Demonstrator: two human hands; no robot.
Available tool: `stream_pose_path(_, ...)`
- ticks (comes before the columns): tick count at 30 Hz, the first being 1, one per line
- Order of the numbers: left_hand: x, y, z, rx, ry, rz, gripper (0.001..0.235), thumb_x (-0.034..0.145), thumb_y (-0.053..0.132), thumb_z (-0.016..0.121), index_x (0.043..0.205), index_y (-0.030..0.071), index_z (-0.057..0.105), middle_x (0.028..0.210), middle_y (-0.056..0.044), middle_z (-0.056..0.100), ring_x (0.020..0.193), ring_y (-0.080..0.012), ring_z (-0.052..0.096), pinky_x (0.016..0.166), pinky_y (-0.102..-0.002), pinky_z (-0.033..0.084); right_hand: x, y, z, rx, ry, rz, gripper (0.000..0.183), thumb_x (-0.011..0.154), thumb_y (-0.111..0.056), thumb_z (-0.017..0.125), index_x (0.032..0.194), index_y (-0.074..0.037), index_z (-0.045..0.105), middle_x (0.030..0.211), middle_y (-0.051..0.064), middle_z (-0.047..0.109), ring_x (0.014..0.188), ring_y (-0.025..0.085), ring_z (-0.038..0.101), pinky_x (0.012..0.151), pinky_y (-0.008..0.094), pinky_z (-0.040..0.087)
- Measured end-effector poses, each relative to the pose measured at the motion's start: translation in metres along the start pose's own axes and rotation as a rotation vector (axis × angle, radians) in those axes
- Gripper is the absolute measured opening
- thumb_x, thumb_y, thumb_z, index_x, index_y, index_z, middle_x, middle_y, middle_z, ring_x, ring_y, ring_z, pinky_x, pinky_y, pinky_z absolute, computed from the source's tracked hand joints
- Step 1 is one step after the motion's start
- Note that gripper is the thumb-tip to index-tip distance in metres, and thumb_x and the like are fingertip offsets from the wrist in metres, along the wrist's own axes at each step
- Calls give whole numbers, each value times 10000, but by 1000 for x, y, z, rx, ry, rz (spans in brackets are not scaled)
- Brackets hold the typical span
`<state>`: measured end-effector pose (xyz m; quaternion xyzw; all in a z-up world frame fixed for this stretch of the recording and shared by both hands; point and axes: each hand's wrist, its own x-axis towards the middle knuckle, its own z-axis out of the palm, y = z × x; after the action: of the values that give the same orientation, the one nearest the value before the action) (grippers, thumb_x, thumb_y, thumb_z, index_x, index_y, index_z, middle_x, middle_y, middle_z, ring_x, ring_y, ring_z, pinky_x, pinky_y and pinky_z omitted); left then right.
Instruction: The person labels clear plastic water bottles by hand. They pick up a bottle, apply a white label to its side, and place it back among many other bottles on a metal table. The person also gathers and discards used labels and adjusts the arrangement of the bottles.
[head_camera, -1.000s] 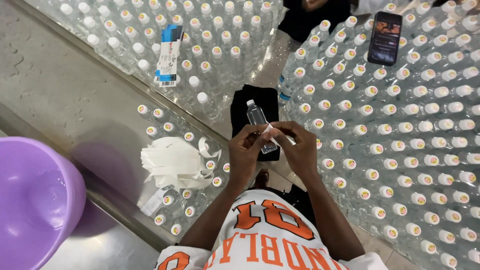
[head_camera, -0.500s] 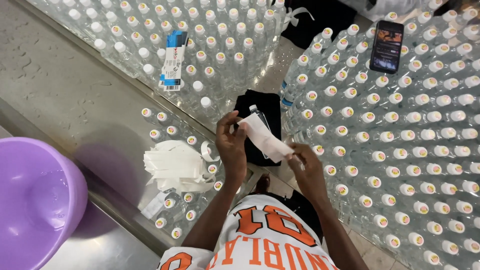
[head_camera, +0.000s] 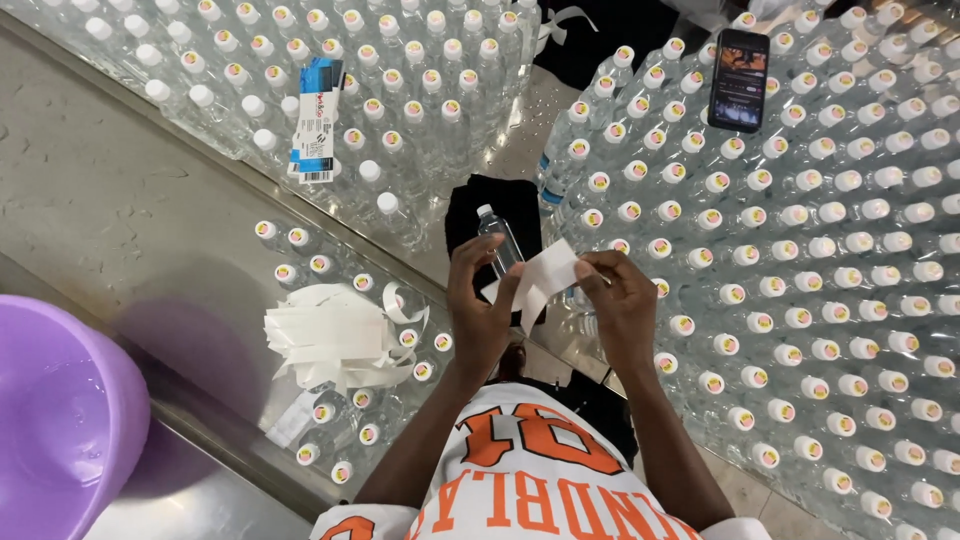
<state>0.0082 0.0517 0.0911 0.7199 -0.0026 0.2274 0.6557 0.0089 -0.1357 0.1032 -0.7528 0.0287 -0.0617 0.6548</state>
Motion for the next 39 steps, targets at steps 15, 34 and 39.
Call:
stream_pose_path(15, -31, 17, 4, -306, -216, -245, 373, 1066, 207, 747, 1395, 31, 720, 1212, -174, 805, 1226, -267, 754, 1091, -425, 591, -18, -4, 33, -65, -14, -226, 62, 1018, -27, 810, 1039, 29, 798, 883, 136, 729, 866, 213, 777, 832, 371, 649)
stream_pose_path(34, -36, -101, -174, -115, 848, -415, 213, 1092, 180, 705, 1202, 9, 769, 1084, -178, 770, 960, -194, 708, 865, -357, 660, -30, 32, 15, 551, 43, 120, 112, 1120, -146, 671, 1143, -37, 653, 1059, 98, 695, 895, 219, 763, 854, 391, 690)
stream_pose_path(39, -57, -106, -252, 682, 925, -361, 226, 1137, 241, 710, 1223, 60, 815, 1071, -174, 827, 1013, -292, 811, 817, -406, 654, -24, 37, 3, 602, 69, 122, 173, 1136, -194, 638, 1196, -32, 621, 1106, 133, 730, 960, 235, 783, 858, 395, 692)
